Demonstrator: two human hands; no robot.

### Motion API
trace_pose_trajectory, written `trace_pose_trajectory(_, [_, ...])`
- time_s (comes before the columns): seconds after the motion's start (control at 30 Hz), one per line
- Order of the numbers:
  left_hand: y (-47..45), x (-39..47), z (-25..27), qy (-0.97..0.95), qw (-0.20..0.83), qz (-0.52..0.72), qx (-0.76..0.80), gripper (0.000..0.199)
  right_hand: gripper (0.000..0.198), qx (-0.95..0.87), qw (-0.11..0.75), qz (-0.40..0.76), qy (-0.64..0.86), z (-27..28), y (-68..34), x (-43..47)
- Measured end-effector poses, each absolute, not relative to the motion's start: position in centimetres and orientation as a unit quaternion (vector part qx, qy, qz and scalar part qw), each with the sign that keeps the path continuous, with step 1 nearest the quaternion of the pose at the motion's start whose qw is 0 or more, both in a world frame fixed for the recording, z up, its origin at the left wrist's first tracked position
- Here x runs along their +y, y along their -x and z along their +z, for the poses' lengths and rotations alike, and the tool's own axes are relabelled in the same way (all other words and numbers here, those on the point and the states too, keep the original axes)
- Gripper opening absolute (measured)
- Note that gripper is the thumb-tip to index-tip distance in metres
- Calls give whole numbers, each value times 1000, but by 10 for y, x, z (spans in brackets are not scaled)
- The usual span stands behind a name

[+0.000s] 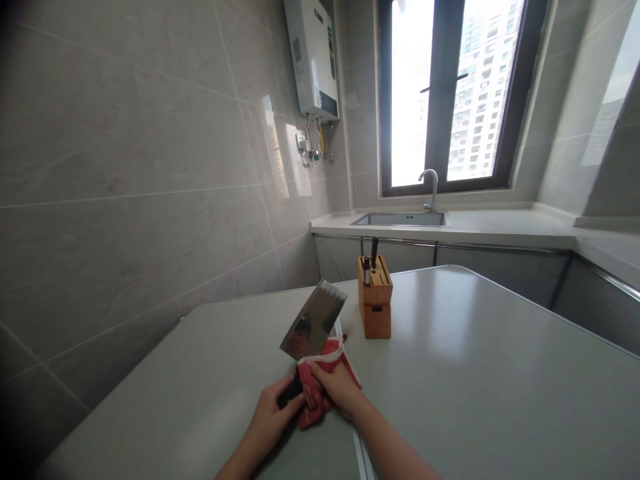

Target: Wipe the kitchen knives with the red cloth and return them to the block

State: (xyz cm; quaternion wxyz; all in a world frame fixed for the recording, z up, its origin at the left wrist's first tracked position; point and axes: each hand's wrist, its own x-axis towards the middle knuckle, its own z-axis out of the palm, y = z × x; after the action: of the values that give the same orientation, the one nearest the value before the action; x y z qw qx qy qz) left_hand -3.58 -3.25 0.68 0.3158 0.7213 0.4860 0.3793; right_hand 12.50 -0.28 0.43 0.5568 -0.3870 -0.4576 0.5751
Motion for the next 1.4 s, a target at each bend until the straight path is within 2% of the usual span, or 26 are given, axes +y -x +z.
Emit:
trace_pose_trajectory(0.17, [38, -30, 3, -716, 290, 386, 505, 31, 36, -471, 553, 544, 420, 3, -129, -3])
trace_pose_trajectory(0.33, [40, -27, 5, -694, 282, 402, 527, 32, 35, -379, 579, 633, 347, 7, -130, -2])
trace_pose_trajectory(0.5, [40, -25, 5, -649, 330, 426, 537, 37, 34, -312, 596, 684, 283, 7, -131, 2])
trace_pose_trajectory(0.63, [40, -22, 0, -613, 379, 439, 536, 41, 43, -347, 587, 675, 283, 3, -132, 2])
trace_pose_trajectory(0.8, [40, -22, -5, -621, 383, 437, 526, 42, 42, -390, 564, 662, 302, 3, -134, 0])
trace_pose_trajectory(1.03, [36, -28, 5, -706, 318, 393, 497, 30, 42, -439, 534, 643, 330, -2, -133, 1])
trace_pose_trajectory(1.23, [28, -37, 11, -744, 311, 338, 485, 20, 41, -443, 548, 600, 378, 5, -129, -5])
trace_pose_trajectory(1.4, [25, -40, 16, -744, 321, 341, 476, 19, 39, -437, 547, 613, 366, 10, -127, -6])
